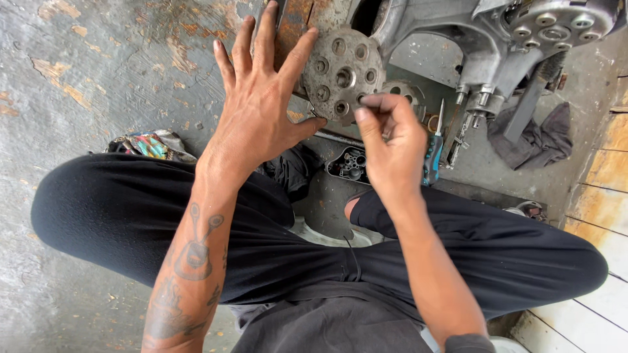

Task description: The person is sitting on the floor and cleaning the holes of a metal engine part using a small tool. They repeatedly insert and twist the tool inside the holes to remove debris.

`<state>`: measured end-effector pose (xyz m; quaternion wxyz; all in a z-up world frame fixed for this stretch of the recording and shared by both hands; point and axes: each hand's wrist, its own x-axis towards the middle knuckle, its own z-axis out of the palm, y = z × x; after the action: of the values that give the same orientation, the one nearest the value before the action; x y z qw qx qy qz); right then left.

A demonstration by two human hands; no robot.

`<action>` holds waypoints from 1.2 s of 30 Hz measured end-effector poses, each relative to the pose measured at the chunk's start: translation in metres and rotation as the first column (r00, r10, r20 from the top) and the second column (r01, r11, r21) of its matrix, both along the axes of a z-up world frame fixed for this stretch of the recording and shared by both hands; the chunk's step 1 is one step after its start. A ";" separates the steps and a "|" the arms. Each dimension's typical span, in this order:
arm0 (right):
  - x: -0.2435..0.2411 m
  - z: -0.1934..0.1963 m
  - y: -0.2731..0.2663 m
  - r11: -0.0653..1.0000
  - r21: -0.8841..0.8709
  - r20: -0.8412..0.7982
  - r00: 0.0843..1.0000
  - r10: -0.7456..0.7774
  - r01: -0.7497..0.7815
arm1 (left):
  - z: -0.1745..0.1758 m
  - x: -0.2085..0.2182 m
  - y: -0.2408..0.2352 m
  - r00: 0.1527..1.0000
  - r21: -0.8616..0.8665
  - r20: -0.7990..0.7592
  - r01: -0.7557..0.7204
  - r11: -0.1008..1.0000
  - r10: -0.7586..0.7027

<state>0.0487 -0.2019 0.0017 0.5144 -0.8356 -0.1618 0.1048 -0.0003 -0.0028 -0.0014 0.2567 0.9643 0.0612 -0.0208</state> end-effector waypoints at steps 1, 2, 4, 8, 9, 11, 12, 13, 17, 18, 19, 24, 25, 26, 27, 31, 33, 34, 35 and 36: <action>-0.004 0.000 0.002 1.000 -0.002 -0.004 1.000 -0.001 0.001 | -0.001 0.000 -0.001 1.000 -0.002 -0.004 0.001 1.000 -0.001; -0.008 0.000 0.006 0.999 -0.011 -0.035 0.998 -0.053 0.053 | -0.001 0.000 -0.002 1.000 0.021 0.002 0.001 1.000 -0.001; -0.014 -0.003 0.012 0.994 -0.022 -0.067 0.992 -0.109 0.108 | 0.001 -0.001 -0.002 1.000 0.042 0.007 0.006 0.999 -0.006; -0.011 -0.008 0.021 0.979 -0.043 -0.045 0.978 -0.203 0.201 | 0.006 -0.002 -0.003 1.000 0.004 0.004 0.001 1.000 -0.001; -0.011 -0.009 0.023 0.974 -0.055 -0.058 0.973 -0.224 0.221 | 0.005 -0.003 -0.003 1.000 0.003 -0.006 0.004 1.000 -0.004; -0.012 -0.007 0.023 0.977 -0.060 -0.066 0.975 -0.211 0.207 | 0.004 -0.003 -0.004 1.000 0.022 0.004 -0.009 1.000 0.009; -0.011 -0.006 0.023 0.978 -0.058 -0.069 0.976 -0.204 0.201 | 0.004 -0.002 -0.004 1.000 0.046 0.020 -0.015 0.999 0.014; -0.012 -0.008 0.023 0.978 -0.062 -0.068 0.977 -0.204 0.200 | 0.005 -0.003 -0.004 1.000 0.041 0.020 -0.015 0.999 0.015; -0.010 -0.010 0.027 0.961 -0.080 -0.095 0.958 -0.272 0.265 | 0.006 -0.002 -0.004 1.000 0.038 0.022 -0.018 0.999 0.017; -0.010 -0.009 0.029 0.959 -0.079 -0.120 0.952 -0.281 0.273 | 0.007 -0.002 -0.004 1.000 0.038 0.025 -0.019 0.999 0.018; -0.011 -0.008 0.030 0.959 -0.085 -0.119 0.952 -0.281 0.272 | 0.006 -0.003 -0.005 1.000 0.032 0.023 -0.021 0.999 0.020; -0.011 -0.006 0.036 0.954 -0.077 -0.137 0.944 -0.299 0.291 | 0.005 -0.003 -0.004 0.999 0.048 0.022 -0.024 0.999 0.022; -0.012 -0.006 0.036 0.953 -0.083 -0.137 0.944 -0.300 0.291 | 0.005 -0.003 -0.005 1.000 0.042 0.021 -0.024 0.999 0.023; -0.012 -0.006 0.036 0.952 -0.089 -0.134 0.944 -0.302 0.292 | 0.005 -0.003 -0.004 0.999 0.037 0.023 -0.026 0.999 0.025; -0.012 -0.006 0.037 0.951 -0.096 -0.132 0.944 -0.304 0.293 | 0.006 -0.002 -0.004 0.999 0.031 0.025 -0.028 0.999 0.027; -0.005 -0.003 0.031 0.970 -0.140 -0.120 0.969 -0.218 0.201 | 0.004 -0.003 -0.003 0.999 0.013 0.025 -0.032 0.999 0.032; 0.000 0.005 0.030 0.974 -0.209 -0.114 0.986 -0.118 0.093 | 0.003 -0.001 -0.004 0.998 0.017 0.042 -0.046 0.999 0.045; 0.002 0.008 0.029 0.974 -0.205 -0.113 0.987 -0.116 0.091 | 0.002 0.000 -0.004 0.998 0.020 0.044 -0.048 0.999 0.047; 0.003 0.011 0.027 0.970 -0.241 -0.055 0.998 -0.039 0.025 | 0.001 0.000 -0.003 0.998 0.026 0.044 -0.046 0.999 0.045; 0.005 0.013 0.025 0.959 -0.280 -0.002 0.999 0.044 -0.043 | 0.000 0.000 -0.003 0.998 0.033 0.041 -0.048 0.998 0.047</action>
<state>0.0535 -0.1765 0.0147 0.3883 -0.8964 -0.1648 0.1359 -0.0007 -0.0061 -0.0015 0.2420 0.9670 0.0791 0.0058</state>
